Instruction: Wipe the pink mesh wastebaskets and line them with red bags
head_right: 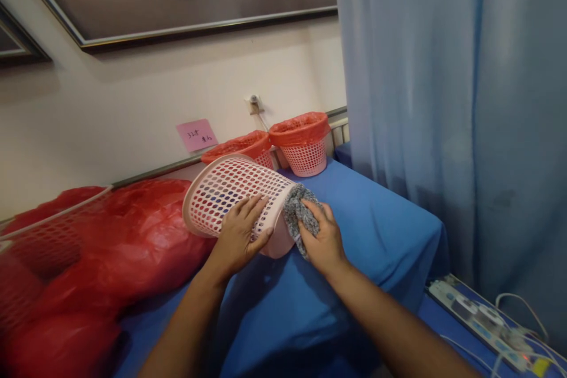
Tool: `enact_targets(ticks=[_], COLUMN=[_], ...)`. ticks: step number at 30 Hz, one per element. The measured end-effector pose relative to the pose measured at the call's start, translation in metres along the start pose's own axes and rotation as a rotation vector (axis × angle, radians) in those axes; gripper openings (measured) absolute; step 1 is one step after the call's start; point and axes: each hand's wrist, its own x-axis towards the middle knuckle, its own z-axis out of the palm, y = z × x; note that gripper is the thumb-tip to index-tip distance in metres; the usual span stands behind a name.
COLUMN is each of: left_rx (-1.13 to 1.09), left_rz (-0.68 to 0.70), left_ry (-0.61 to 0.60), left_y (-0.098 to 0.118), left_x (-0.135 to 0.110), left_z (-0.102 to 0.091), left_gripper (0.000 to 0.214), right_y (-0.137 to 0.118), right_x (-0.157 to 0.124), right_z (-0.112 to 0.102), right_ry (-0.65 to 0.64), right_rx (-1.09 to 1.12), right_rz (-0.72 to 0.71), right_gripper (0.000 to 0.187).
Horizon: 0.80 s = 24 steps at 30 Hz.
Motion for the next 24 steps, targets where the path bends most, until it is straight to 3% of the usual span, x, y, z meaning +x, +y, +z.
enact_targets(ticks=[3, 7, 9, 11, 15, 17, 20, 24], left_rx=[-0.007, -0.009, -0.01, -0.011, -0.011, -0.009, -0.003, -0.011], left_rz=[-0.005, -0.006, -0.009, -0.009, -0.007, -0.011, -0.018, -0.009], left_ry=[-0.004, -0.01, -0.006, -0.001, 0.01, 0.007, 0.0, -0.003], left_y=[0.0, 0.0, 0.0, -0.001, -0.002, -0.002, -0.001, -0.002], left_x=[0.0, 0.0, 0.0, 0.0, 0.001, 0.001, 0.001, -0.001], left_z=[-0.001, -0.001, -0.001, 0.0, 0.002, 0.002, 0.001, 0.001], left_gripper=[0.064, 0.064, 0.065, 0.064, 0.064, 0.064, 0.063, 0.063], right_y=[-0.005, 0.004, 0.009, 0.011, 0.008, 0.004, 0.0, 0.003], right_x=[-0.006, -0.036, -0.043, -0.037, 0.0, 0.013, 0.004, -0.038], right_z=[0.005, -0.006, -0.013, -0.017, -0.009, 0.001, 0.012, 0.005], right_ry=[-0.147, -0.579, -0.676, -0.538, 0.013, 0.113, -0.009, -0.394], right_rx=[-0.025, -0.165, -0.181, -0.122, 0.003, 0.019, -0.003, -0.073], right_rz=[-0.046, -0.055, -0.038, -0.025, -0.001, -0.001, -0.054, -0.138], right_gripper=[0.05, 0.057, 0.056, 0.052, 0.042, 0.044, 0.048, 0.059])
